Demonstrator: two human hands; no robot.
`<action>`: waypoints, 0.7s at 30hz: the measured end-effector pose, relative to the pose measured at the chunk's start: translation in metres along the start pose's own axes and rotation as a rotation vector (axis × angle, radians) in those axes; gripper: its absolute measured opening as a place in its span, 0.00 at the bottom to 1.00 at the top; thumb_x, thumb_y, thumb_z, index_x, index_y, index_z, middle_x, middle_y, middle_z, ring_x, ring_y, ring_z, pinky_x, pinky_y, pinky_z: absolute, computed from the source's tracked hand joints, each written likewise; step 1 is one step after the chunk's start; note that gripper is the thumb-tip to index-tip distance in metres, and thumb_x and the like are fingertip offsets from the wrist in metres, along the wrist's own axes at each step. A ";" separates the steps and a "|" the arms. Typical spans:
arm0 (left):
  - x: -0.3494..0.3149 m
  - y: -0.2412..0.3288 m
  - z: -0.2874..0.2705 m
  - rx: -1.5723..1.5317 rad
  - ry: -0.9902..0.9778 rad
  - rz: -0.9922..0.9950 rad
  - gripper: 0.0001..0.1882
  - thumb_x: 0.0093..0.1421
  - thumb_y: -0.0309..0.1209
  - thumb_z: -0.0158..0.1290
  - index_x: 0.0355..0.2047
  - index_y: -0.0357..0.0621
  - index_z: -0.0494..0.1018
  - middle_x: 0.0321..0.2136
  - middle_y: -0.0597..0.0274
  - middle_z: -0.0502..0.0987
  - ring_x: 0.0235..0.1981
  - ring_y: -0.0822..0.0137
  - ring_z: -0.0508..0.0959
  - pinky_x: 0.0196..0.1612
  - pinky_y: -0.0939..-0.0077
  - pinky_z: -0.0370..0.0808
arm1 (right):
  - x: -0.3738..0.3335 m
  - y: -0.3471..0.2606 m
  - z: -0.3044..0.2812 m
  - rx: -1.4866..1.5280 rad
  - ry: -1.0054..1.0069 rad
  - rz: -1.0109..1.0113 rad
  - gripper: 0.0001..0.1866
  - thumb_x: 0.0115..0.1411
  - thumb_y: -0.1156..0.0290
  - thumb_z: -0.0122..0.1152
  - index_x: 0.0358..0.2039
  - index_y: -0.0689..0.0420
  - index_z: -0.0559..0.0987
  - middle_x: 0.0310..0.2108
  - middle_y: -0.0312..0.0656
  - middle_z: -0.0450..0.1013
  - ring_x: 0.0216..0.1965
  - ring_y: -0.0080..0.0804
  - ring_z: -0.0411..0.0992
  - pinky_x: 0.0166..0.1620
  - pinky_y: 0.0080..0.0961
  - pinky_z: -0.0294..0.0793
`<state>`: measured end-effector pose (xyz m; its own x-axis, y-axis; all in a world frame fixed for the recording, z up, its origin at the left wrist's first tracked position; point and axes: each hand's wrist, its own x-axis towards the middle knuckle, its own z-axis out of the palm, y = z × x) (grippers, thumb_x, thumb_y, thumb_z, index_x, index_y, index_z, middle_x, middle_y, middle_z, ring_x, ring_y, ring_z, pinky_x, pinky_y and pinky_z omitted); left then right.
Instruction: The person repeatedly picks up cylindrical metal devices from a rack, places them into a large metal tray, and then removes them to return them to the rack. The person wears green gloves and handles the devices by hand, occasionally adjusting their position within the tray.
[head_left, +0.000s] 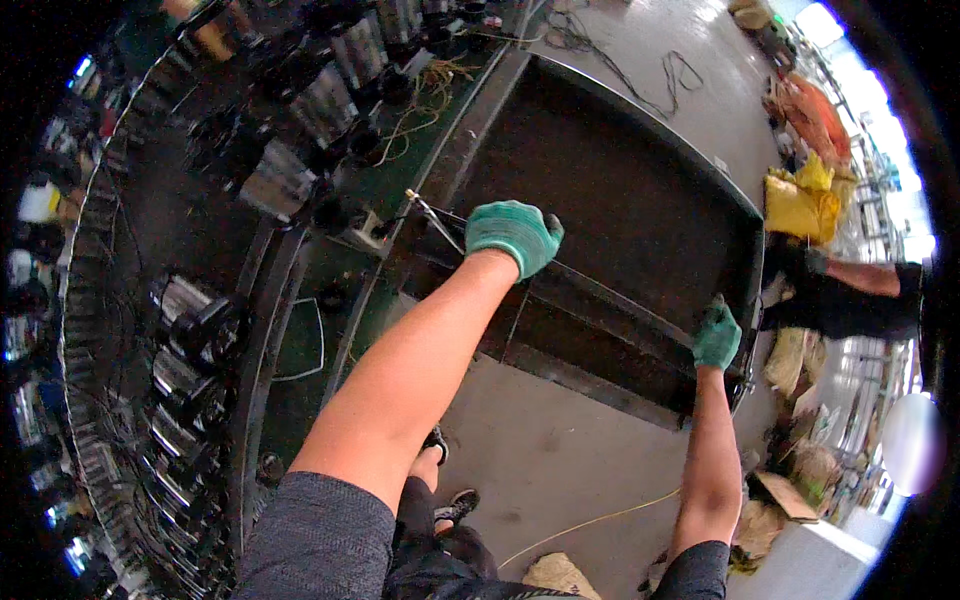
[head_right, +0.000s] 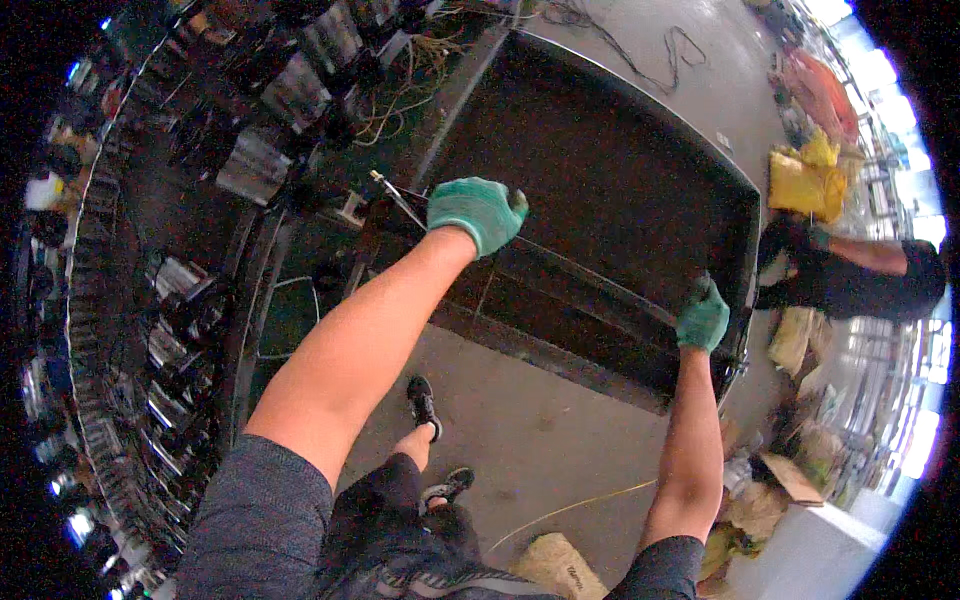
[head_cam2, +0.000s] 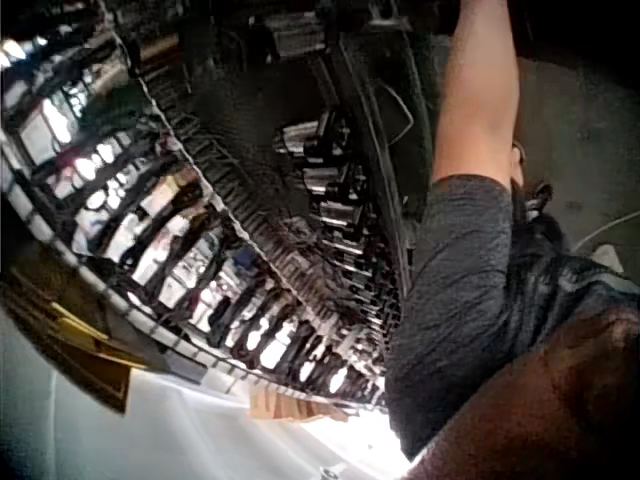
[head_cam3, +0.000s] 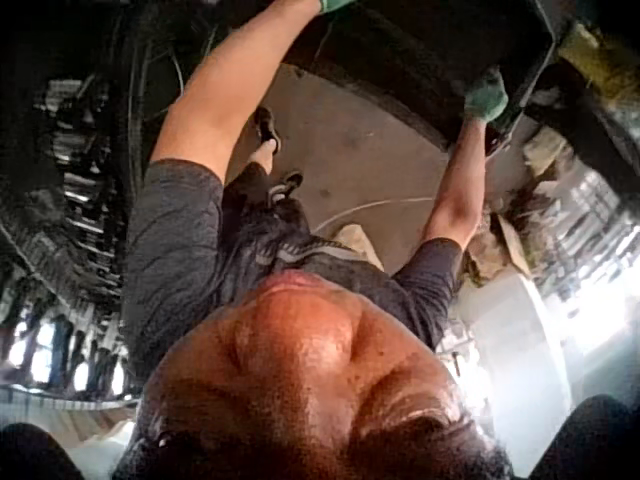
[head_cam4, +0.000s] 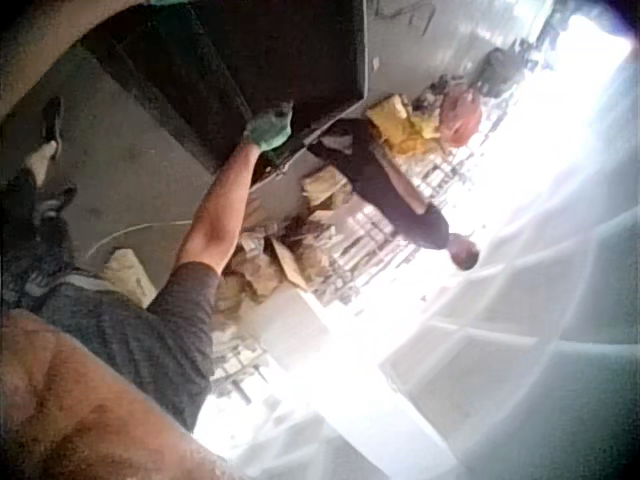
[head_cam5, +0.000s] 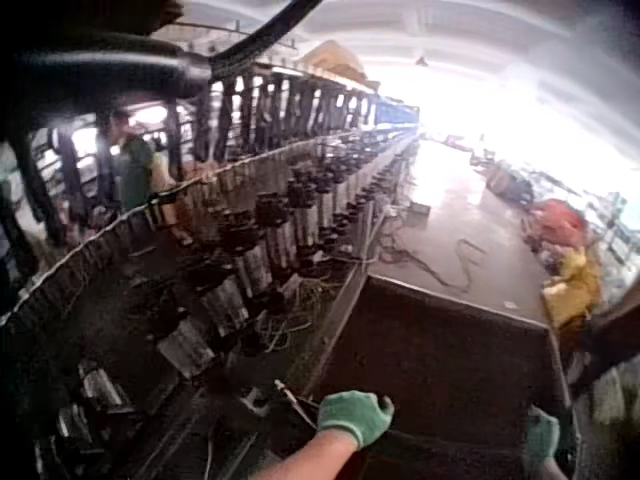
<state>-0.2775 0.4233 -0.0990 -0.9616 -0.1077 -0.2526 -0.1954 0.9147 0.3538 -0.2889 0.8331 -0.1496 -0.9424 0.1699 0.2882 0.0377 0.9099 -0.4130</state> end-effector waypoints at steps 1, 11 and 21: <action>0.008 0.000 0.002 0.015 0.011 -0.007 0.26 0.66 0.51 0.41 0.36 0.49 0.84 0.38 0.50 0.84 0.42 0.49 0.83 0.46 0.52 0.79 | 0.008 -0.001 0.004 -0.027 -0.024 0.015 0.21 0.70 0.49 0.51 0.46 0.50 0.84 0.34 0.55 0.79 0.36 0.56 0.79 0.39 0.44 0.76; 0.081 0.017 -0.008 0.092 -0.025 -0.025 0.27 0.68 0.52 0.38 0.39 0.49 0.84 0.40 0.49 0.83 0.44 0.47 0.82 0.48 0.52 0.77 | 0.080 0.003 0.035 -0.138 0.008 0.030 0.20 0.69 0.47 0.50 0.39 0.45 0.85 0.31 0.55 0.78 0.35 0.59 0.77 0.38 0.49 0.75; 0.116 0.028 -0.017 0.123 -0.043 -0.068 0.26 0.67 0.54 0.41 0.40 0.51 0.83 0.40 0.50 0.83 0.44 0.48 0.82 0.48 0.52 0.77 | 0.107 -0.016 0.035 -0.235 -0.076 0.066 0.14 0.65 0.54 0.55 0.38 0.45 0.85 0.33 0.50 0.80 0.35 0.55 0.79 0.39 0.47 0.78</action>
<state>-0.3976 0.4297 -0.1027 -0.9373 -0.1566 -0.3113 -0.2321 0.9469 0.2225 -0.4017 0.8234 -0.1423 -0.9574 0.2107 0.1975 0.1675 0.9623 -0.2142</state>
